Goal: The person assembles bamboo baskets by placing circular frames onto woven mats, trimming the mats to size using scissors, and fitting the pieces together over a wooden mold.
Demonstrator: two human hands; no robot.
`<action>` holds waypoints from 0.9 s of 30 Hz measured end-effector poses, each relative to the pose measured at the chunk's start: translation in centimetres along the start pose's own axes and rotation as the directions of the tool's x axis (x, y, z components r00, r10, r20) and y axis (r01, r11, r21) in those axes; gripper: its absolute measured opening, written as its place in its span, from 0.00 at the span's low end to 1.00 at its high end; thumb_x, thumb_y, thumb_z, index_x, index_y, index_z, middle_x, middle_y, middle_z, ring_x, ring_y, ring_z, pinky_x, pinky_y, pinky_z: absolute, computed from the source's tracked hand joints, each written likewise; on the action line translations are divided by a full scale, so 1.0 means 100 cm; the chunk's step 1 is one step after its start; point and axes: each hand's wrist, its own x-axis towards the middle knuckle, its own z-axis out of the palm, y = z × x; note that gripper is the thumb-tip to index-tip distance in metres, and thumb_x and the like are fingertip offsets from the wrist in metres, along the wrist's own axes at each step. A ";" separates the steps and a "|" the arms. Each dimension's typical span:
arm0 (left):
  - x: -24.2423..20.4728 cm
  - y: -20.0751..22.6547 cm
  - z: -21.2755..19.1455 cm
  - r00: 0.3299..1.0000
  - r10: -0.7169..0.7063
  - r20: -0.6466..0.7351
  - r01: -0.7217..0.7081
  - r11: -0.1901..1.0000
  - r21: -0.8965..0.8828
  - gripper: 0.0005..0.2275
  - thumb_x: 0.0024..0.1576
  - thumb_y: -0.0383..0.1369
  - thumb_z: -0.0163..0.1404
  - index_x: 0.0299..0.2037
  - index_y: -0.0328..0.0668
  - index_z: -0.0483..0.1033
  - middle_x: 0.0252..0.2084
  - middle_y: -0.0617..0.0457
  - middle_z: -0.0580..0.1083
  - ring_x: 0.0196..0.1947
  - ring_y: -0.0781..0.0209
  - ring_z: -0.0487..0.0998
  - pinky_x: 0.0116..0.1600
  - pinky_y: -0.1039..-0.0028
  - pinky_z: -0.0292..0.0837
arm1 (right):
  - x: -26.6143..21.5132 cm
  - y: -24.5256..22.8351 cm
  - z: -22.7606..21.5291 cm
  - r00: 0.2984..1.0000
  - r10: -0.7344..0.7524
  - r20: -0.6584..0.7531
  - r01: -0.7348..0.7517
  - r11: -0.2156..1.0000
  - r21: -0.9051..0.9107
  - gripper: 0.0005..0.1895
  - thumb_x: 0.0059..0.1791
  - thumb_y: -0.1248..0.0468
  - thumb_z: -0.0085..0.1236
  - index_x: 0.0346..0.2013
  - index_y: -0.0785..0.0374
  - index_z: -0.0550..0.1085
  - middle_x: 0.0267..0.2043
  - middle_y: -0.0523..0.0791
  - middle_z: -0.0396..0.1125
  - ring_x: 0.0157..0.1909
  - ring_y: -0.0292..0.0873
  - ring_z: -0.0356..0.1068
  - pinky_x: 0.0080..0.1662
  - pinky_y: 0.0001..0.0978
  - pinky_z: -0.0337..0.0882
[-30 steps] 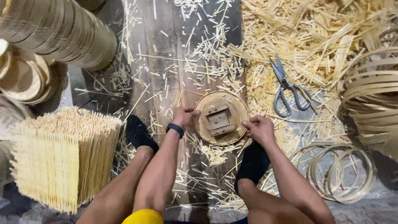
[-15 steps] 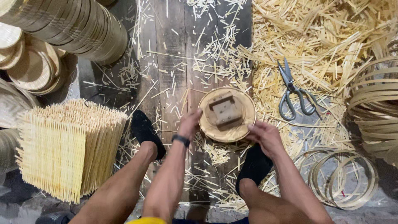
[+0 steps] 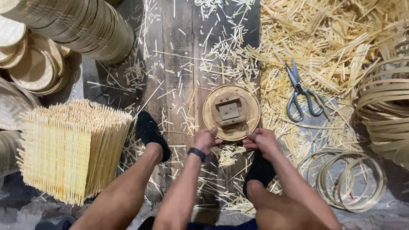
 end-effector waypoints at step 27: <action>0.009 0.093 -0.067 0.952 0.164 -0.257 -0.046 0.911 0.409 0.20 0.55 0.47 0.57 0.34 0.30 0.83 0.27 0.45 0.80 0.25 0.57 0.81 0.32 0.65 0.78 | 0.012 -0.095 -0.054 0.779 -0.582 0.234 0.221 -0.095 -0.971 0.28 0.44 0.42 0.62 0.48 0.59 0.75 0.39 0.53 0.70 0.42 0.52 0.73 0.44 0.48 0.74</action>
